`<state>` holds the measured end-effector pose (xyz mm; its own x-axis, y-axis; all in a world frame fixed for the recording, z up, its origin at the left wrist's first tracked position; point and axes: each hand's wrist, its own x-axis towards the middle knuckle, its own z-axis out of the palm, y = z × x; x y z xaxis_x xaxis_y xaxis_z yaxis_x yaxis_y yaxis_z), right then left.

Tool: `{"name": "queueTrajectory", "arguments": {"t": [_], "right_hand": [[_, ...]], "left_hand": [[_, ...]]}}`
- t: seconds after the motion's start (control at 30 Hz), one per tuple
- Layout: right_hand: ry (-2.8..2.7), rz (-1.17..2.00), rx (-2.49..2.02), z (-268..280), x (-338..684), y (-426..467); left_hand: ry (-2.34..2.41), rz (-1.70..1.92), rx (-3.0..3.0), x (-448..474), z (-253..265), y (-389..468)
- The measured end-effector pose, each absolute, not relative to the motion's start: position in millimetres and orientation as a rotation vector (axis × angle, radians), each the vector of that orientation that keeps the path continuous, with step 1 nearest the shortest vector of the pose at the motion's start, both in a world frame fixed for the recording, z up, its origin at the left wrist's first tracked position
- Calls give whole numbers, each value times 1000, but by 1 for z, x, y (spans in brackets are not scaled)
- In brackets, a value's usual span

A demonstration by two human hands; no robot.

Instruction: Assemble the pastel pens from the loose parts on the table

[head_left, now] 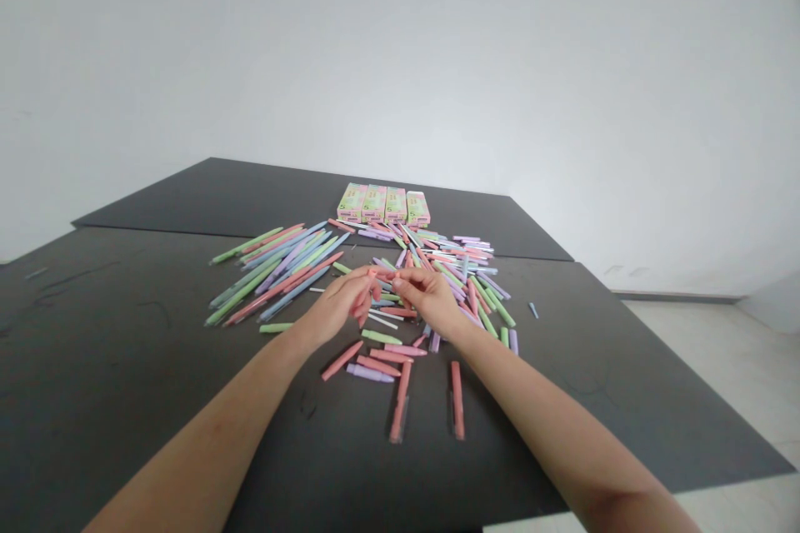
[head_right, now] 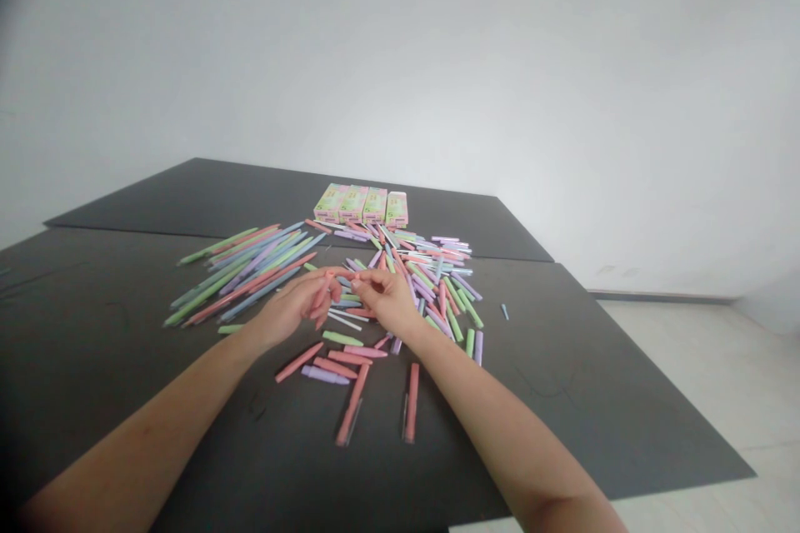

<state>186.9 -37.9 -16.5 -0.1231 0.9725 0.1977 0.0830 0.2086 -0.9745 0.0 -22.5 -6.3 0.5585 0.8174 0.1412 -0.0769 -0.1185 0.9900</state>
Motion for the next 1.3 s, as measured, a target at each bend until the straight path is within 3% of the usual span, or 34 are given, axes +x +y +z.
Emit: {"name": "queueTrajectory", "arguments": {"t": [0.4, 0.8, 1.3], "right_hand": [[-1429, 1182, -956, -12, 188, -38], [-1114, 1595, -832, -9, 177, -46], [-1127, 1520, -916, -16, 179, -41]], "left_hand": [[798, 886, 1668, -1, -3, -25], [775, 935, 1820, 5, -9, -26], [920, 889, 1970, 3, -11, -26]]}}
